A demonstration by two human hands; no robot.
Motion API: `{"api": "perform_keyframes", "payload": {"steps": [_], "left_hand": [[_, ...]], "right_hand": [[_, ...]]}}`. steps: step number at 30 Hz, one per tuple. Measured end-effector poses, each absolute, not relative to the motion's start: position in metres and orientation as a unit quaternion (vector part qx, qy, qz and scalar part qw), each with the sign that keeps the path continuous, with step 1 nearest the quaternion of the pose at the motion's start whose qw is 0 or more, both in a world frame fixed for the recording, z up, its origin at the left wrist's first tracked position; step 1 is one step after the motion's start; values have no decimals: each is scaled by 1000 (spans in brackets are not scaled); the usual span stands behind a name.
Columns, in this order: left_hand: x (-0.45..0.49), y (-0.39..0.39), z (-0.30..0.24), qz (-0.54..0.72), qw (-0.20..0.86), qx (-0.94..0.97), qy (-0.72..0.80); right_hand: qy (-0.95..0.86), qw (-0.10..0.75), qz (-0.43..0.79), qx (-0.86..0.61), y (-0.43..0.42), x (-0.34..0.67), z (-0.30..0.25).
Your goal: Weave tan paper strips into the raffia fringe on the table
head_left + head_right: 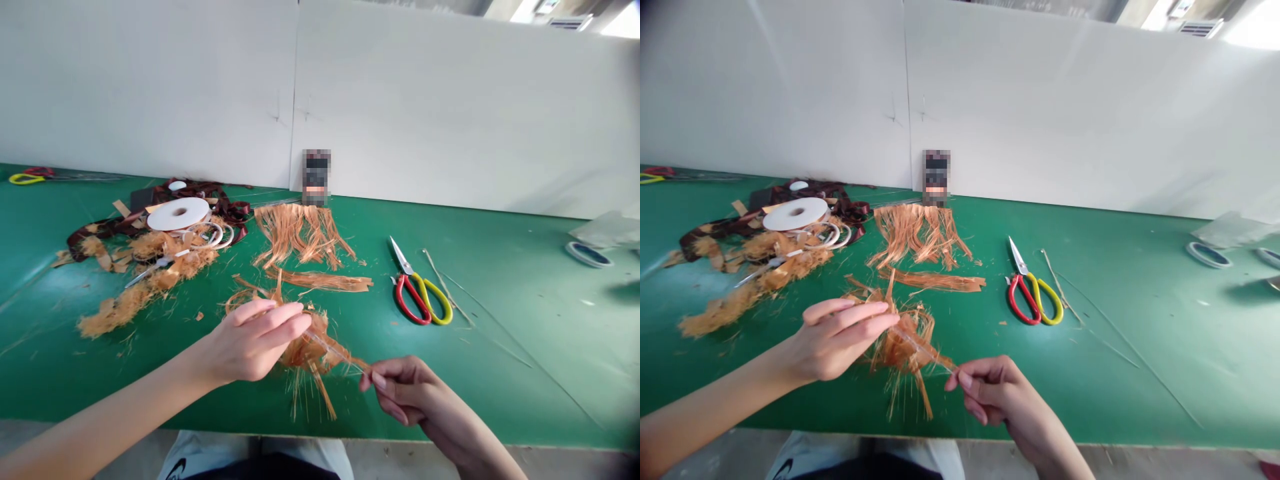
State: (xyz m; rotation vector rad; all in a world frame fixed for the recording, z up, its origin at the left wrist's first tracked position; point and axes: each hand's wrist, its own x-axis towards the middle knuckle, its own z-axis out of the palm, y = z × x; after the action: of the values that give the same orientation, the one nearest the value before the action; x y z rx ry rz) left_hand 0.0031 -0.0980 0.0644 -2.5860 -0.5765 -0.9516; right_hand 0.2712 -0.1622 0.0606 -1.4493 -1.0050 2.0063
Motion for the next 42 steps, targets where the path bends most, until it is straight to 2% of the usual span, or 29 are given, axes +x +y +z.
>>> {"api": "perform_keyframes", "payload": {"steps": [6,8,13,15,19,27,34,42], "left_hand": [[11,-93,55,-348,129,-897,-240],[11,-88,54,-319,80,-905,-270],[8,-78,73,-300,-120,-854,-408],[9,-77,83,-312,-150,-829,-440],[20,-74,90,-297,-157,-841,-425],[23,-69,91,-128,-306,-871,-364],[16,-74,89,-80,-317,-885,-331],[25,-83,83,-169,-227,-921,-269]], "right_hand": [[-401,229,708,-534,-162,268,58],[-409,231,700,-538,-161,269,56],[-406,229,698,-544,-159,272,53],[-403,223,704,-541,-158,273,51],[-406,215,710,-534,-157,270,51],[-403,223,715,-526,-159,269,54],[-388,223,728,-519,-160,271,54],[-386,225,737,-507,-159,267,56]]}}
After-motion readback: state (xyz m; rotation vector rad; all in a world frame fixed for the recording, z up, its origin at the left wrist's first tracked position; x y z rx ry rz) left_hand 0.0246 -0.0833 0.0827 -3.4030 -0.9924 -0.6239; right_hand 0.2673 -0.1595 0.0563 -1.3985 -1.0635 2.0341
